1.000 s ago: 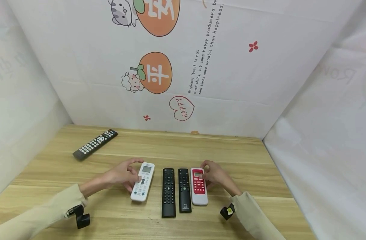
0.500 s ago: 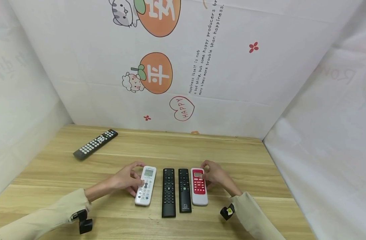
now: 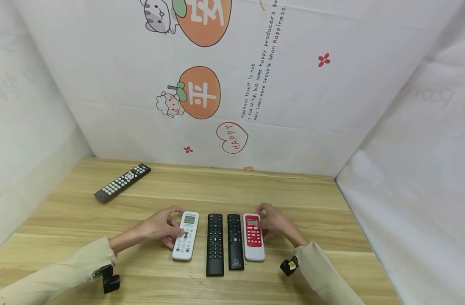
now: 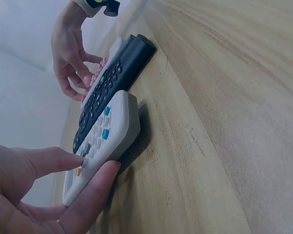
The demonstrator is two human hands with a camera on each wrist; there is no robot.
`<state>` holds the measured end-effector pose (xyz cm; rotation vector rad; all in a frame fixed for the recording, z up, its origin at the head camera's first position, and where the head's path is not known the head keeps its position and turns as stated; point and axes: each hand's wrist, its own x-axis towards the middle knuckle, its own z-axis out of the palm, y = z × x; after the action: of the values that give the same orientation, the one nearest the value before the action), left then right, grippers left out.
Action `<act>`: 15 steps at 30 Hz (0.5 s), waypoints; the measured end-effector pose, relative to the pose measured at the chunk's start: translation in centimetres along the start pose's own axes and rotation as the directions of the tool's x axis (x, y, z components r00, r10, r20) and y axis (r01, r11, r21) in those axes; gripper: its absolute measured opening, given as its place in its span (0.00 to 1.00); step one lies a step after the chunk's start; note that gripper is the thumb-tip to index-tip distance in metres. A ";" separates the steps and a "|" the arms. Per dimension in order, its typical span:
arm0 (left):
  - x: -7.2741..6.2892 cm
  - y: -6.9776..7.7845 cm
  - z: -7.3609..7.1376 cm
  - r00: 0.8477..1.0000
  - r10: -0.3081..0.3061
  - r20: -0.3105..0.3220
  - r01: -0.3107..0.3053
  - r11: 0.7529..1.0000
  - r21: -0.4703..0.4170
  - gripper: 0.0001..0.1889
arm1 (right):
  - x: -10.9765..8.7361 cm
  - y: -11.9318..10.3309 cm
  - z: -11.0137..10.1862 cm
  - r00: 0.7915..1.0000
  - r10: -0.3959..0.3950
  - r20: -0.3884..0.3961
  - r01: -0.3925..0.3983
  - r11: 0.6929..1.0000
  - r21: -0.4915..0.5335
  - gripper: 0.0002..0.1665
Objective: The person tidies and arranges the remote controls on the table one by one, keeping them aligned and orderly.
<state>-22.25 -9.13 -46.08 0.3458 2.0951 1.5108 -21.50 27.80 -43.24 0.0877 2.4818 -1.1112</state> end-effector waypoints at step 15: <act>-0.4 1.1 -1.2 0.998 -0.049 -0.049 0.053 0.996 0.070 0.38 | 0.1 -0.4 -0.2 1.000 0.017 0.017 -0.016 1.000 -0.018 0.14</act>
<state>-22.68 -9.87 -44.64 0.2832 2.1821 1.4302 -21.78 27.71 -42.89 0.0930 2.4716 -1.0783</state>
